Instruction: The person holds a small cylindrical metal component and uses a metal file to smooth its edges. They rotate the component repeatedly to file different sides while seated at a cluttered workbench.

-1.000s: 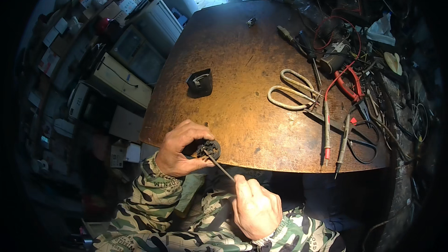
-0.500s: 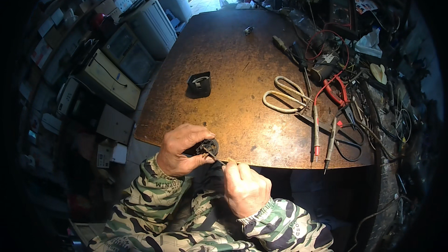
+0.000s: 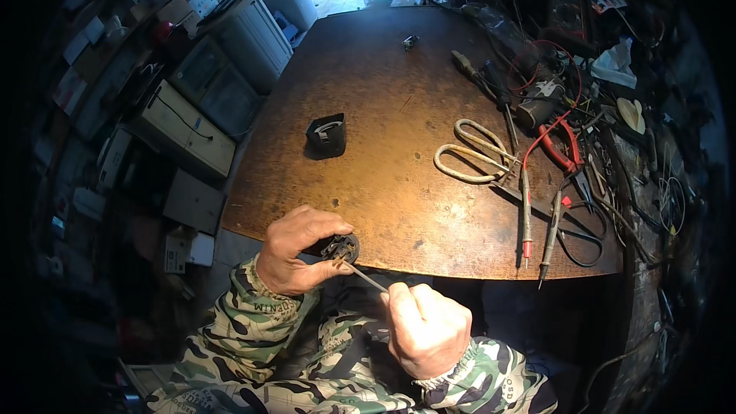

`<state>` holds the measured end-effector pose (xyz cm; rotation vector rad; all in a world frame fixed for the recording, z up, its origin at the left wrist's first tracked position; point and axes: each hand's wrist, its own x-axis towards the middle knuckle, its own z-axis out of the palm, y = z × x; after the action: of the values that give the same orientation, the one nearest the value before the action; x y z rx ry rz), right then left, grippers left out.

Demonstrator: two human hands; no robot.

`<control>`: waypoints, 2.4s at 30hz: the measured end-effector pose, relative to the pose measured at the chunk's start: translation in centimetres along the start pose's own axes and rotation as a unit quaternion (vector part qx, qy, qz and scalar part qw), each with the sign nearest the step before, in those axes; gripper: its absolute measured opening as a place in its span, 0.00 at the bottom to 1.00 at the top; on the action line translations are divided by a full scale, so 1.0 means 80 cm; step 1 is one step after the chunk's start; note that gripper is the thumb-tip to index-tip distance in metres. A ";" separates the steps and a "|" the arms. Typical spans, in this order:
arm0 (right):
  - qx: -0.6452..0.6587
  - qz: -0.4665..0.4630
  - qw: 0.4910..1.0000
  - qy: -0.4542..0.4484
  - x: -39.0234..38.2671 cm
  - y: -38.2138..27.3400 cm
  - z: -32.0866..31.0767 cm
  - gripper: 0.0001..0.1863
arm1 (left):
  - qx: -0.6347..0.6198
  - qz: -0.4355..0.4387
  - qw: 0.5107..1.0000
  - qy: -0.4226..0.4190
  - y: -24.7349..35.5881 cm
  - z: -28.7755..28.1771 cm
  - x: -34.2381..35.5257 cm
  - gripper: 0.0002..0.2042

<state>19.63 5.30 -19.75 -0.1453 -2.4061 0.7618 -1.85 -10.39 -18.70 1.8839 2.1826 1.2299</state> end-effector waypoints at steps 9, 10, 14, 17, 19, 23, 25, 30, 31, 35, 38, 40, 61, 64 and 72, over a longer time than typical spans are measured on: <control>-0.036 -0.042 0.998 -0.012 -0.007 0.003 0.020 0.28 | -0.001 -0.006 1.000 0.004 -0.002 0.001 0.000 0.26; -0.033 -0.041 0.999 -0.012 -0.007 0.003 0.020 0.29 | 0.004 -0.004 1.000 0.003 -0.001 0.001 0.000 0.26; -0.005 -0.036 0.999 -0.010 -0.010 0.005 0.026 0.28 | -0.004 0.005 1.000 0.007 0.000 0.000 0.002 0.27; 0.002 -0.043 0.999 -0.008 -0.005 0.005 0.026 0.27 | -0.012 0.010 1.000 0.008 -0.002 0.002 0.001 0.27; 0.022 -0.045 0.999 -0.021 -0.002 0.013 0.030 0.26 | -0.005 0.012 1.000 0.005 -0.003 0.002 0.001 0.26; 0.001 -0.045 0.999 -0.009 -0.009 0.002 0.029 0.26 | -0.004 0.009 1.000 0.004 -0.005 0.001 -0.002 0.25; -0.002 -0.047 0.999 -0.019 0.000 0.006 0.031 0.25 | -0.010 0.006 1.000 0.007 -0.006 0.002 -0.003 0.25; -0.004 -0.053 0.998 -0.023 0.001 0.008 0.029 0.26 | -0.007 0.005 1.000 0.007 -0.005 0.002 -0.003 0.25; -0.013 -0.062 0.998 -0.024 0.001 0.011 0.030 0.24 | -0.006 0.006 1.000 0.005 -0.005 0.002 -0.003 0.25; -0.026 -0.076 0.996 -0.030 0.006 0.019 0.035 0.21 | -0.004 0.005 1.000 -0.001 -0.003 0.000 0.001 0.25; -0.028 -0.074 0.996 -0.027 0.004 0.014 0.031 0.21 | -0.003 0.009 1.000 0.001 -0.004 0.001 -0.002 0.26; -0.032 -0.073 0.997 -0.022 0.003 0.013 0.031 0.20 | -0.002 0.011 1.000 0.004 -0.006 0.002 -0.002 0.27; 0.006 -0.076 0.996 -0.054 0.005 0.006 0.029 0.21 | 0.007 0.024 1.000 0.008 -0.008 0.002 0.002 0.27; 0.046 -0.084 0.995 0.021 -0.006 -0.001 0.028 0.21 | 0.002 0.019 1.000 -0.003 -0.006 0.004 0.001 0.26; -0.001 -0.050 0.999 -0.011 -0.001 0.006 0.027 0.23 | 0.003 0.020 1.000 0.007 -0.006 0.003 0.000 0.26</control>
<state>18.43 4.60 -21.47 -0.0174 -2.4147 0.7197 -2.16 -10.27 -19.11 1.9361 2.1690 1.2468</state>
